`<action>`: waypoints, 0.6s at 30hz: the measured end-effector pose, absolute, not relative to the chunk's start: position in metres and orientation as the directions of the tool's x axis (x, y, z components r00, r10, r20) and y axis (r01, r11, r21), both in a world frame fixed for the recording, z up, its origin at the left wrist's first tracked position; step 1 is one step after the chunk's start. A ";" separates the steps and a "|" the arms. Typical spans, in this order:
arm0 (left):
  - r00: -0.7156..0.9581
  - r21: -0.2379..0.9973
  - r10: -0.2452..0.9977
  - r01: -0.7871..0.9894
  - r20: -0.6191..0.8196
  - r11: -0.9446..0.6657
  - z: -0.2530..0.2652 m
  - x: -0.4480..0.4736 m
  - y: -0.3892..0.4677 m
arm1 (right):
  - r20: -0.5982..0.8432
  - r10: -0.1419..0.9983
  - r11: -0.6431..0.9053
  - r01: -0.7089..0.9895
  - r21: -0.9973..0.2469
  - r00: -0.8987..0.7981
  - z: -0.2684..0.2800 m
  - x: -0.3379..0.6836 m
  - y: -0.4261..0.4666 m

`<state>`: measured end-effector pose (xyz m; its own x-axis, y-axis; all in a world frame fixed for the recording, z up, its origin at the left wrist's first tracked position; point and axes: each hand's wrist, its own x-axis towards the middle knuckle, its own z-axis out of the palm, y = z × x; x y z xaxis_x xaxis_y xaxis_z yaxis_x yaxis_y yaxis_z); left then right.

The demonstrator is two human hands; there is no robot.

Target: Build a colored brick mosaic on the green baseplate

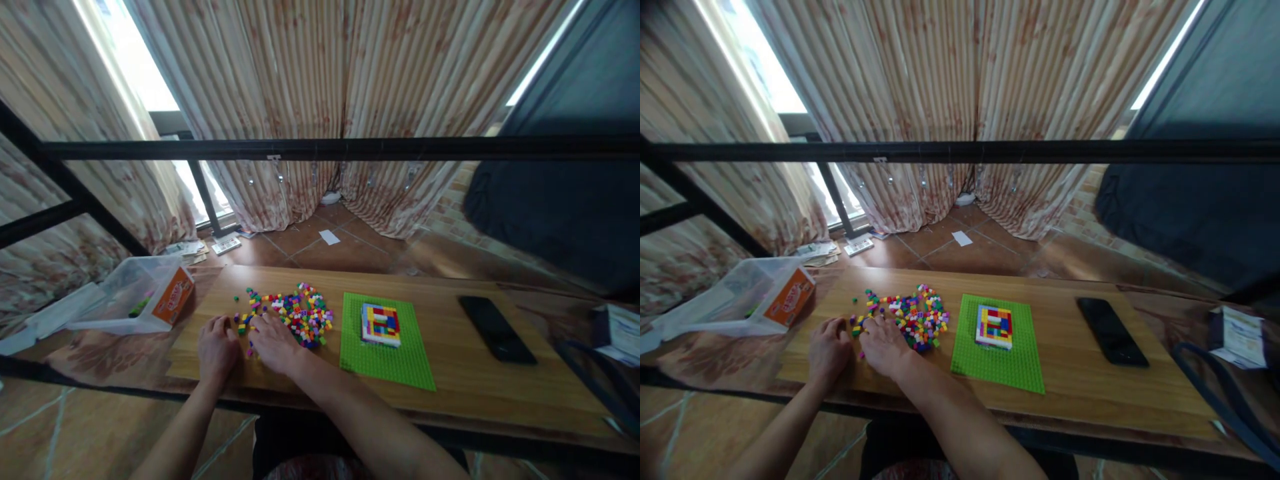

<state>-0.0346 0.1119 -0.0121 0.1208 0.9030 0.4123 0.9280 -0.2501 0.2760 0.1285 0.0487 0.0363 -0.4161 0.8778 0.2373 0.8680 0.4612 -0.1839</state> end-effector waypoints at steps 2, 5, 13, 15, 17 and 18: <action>0.125 0.280 0.905 0.926 0.406 -0.253 -0.011 -0.035 0.112 | 0.279 0.882 0.446 0.865 -0.229 -0.381 0.040 0.131 0.046; 0.120 0.286 0.912 0.926 0.393 -0.246 -0.009 -0.034 0.111 | 0.304 0.920 0.357 0.847 -0.394 -0.247 0.048 0.141 0.031; 0.117 0.267 0.927 0.938 0.357 -0.222 -0.005 -0.032 0.111 | 0.278 0.932 0.058 0.664 -0.746 0.232 0.037 0.213 -0.058; 0.113 0.271 0.924 0.937 0.365 -0.222 -0.006 -0.032 0.112 | 0.284 0.907 -0.005 0.683 -0.730 0.310 0.032 0.239 -0.079; 0.112 0.273 0.923 0.936 0.369 -0.222 -0.007 -0.032 0.113 | 0.306 0.876 -0.062 0.717 -0.694 0.372 0.029 0.266 -0.094; 0.111 0.273 0.922 0.936 0.370 -0.222 -0.007 -0.033 0.113 | 0.319 0.860 -0.089 0.733 -0.674 0.398 0.029 0.279 -0.100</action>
